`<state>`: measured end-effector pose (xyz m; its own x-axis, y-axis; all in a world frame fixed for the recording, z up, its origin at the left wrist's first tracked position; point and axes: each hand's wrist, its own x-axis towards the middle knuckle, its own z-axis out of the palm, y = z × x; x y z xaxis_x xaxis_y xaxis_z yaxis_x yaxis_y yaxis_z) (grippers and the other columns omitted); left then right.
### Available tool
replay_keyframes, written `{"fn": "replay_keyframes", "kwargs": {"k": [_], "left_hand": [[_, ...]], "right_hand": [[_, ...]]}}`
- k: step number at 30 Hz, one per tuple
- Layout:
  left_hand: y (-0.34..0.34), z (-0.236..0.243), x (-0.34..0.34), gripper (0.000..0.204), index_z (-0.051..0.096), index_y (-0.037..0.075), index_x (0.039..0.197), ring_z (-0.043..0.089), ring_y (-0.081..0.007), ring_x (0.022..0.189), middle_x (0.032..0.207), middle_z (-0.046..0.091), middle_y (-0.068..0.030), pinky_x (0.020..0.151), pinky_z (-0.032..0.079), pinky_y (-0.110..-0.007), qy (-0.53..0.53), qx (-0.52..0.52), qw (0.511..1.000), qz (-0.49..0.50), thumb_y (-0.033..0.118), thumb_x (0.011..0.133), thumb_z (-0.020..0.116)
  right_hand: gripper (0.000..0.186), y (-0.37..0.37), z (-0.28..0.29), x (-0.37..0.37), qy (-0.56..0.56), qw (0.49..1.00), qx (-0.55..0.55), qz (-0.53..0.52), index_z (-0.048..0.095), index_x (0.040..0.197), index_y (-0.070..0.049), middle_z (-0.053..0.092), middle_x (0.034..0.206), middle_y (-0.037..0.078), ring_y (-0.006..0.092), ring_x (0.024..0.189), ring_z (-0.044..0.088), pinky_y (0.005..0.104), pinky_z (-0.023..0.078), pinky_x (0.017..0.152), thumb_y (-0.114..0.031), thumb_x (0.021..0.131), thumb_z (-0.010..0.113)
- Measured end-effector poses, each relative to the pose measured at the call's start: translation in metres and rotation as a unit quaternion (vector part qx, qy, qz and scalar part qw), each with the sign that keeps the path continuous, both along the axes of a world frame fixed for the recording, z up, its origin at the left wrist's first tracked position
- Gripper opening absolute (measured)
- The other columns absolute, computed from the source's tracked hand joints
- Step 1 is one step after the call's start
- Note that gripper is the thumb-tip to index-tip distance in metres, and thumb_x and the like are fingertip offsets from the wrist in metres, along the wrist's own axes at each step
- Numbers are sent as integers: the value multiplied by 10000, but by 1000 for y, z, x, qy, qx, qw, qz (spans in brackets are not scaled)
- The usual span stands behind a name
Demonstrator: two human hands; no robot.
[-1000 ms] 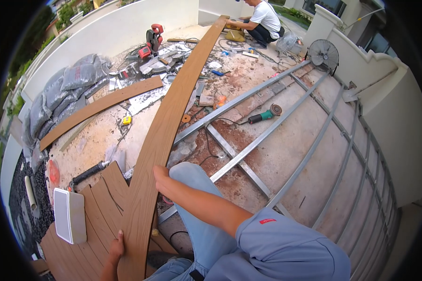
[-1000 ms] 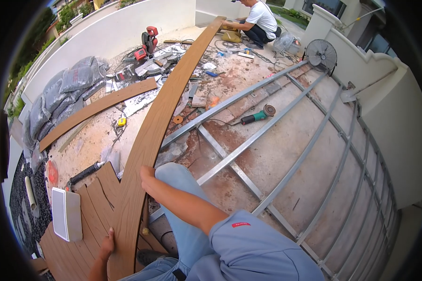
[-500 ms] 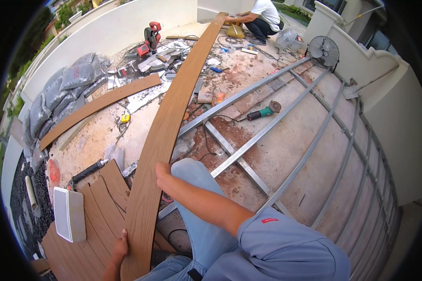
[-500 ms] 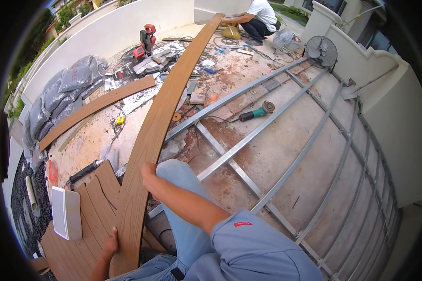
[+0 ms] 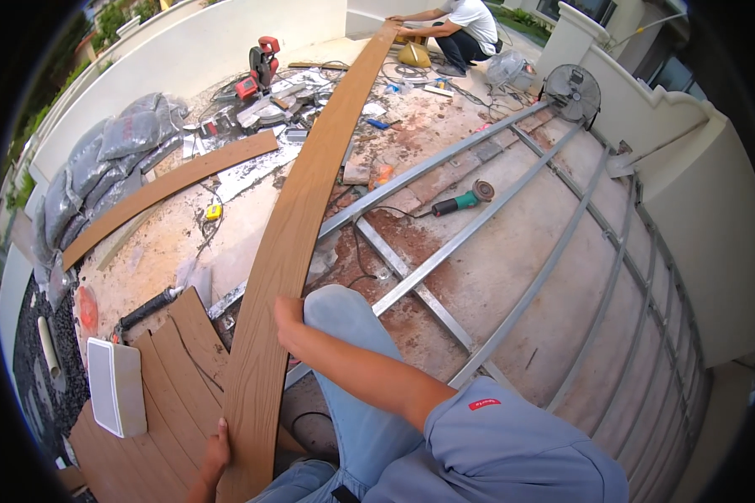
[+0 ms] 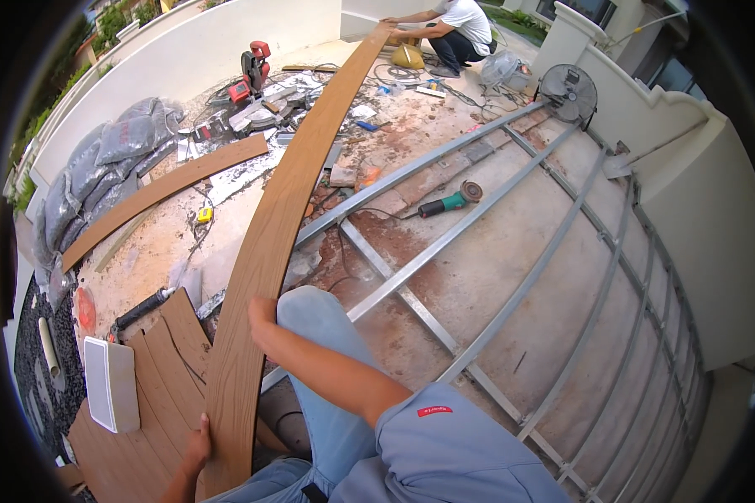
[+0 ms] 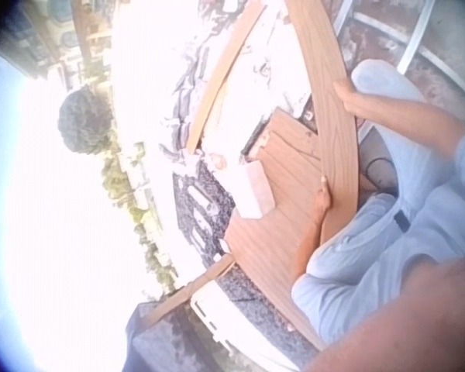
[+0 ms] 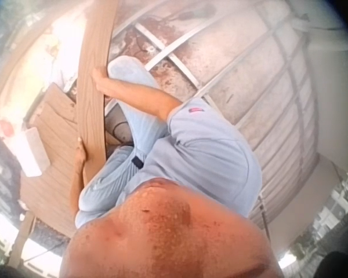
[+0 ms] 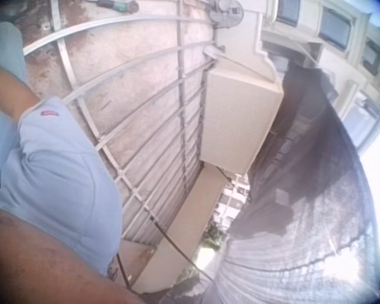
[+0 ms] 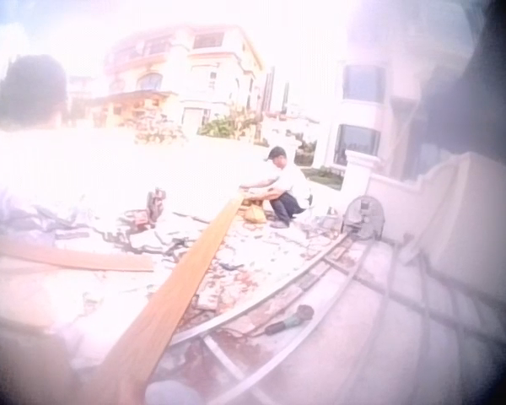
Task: The person holds a long deck board steady while a second person uses an angle grinder to cut out a section; they then lift and carry the board across the metal framing.
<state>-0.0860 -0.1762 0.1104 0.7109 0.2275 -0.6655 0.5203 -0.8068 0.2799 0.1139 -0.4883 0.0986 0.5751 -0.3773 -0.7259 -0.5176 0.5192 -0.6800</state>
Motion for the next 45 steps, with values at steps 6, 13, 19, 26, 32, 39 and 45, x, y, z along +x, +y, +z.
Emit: {"fn": "replay_keyframes", "kwargs": {"k": [6,13,19,26,32,39,45], "left_hand": [[-34,43,2,1055,591,-224,1118,556,-478,1200,1133,584,-432,1031,417,-431,39,17,999,-14,753,951,229],[-23,8,8,1045,590,-192,1181,547,-444,1229,1202,594,-382,1048,397,-423,61,14,998,-10,760,948,226],[-25,16,-3,983,626,-177,1111,604,-434,1111,1099,638,-363,975,442,-425,57,17,998,-14,714,977,231],[-31,-10,-1,976,626,-190,1084,639,-357,995,1034,672,-323,889,473,-398,31,-49,998,19,705,984,249],[-26,-16,-3,1037,505,-157,1323,498,-381,1290,1332,549,-323,1090,361,-384,121,-39,992,21,769,938,239],[-39,13,-8,858,436,-88,1420,441,-333,1360,1439,487,-245,1139,342,-383,95,-121,988,14,640,1012,236],[-40,-1,-9,857,407,-79,1445,409,-327,1387,1468,460,-237,1159,318,-379,106,-139,984,24,641,1013,237]], "right_hand": [[600,-2,33,-20,7,992,-106,66,417,1327,44,500,1364,287,384,1218,531,430,427,1016,-205,822,624],[679,-45,99,-45,-379,897,-192,119,195,1511,39,340,1495,296,355,1415,356,376,287,1166,-73,941,546],[277,-214,43,-108,-321,830,-453,50,531,1235,10,681,1088,136,246,1036,654,374,503,907,-55,965,534],[189,-342,-180,-300,66,776,-569,264,635,955,-37,668,883,203,403,847,641,489,506,765,-203,930,548],[191,-314,-200,-323,120,732,-605,287,656,846,-86,671,810,157,363,780,650,485,508,704,-265,877,599],[239,-313,-192,-312,127,731,-605,289,659,839,-67,673,817,170,386,776,647,496,507,696,-296,870,603],[248,-317,-193,-312,125,723,-613,292,656,817,-63,669,786,182,393,745,646,505,507,682,-302,863,606]]}}
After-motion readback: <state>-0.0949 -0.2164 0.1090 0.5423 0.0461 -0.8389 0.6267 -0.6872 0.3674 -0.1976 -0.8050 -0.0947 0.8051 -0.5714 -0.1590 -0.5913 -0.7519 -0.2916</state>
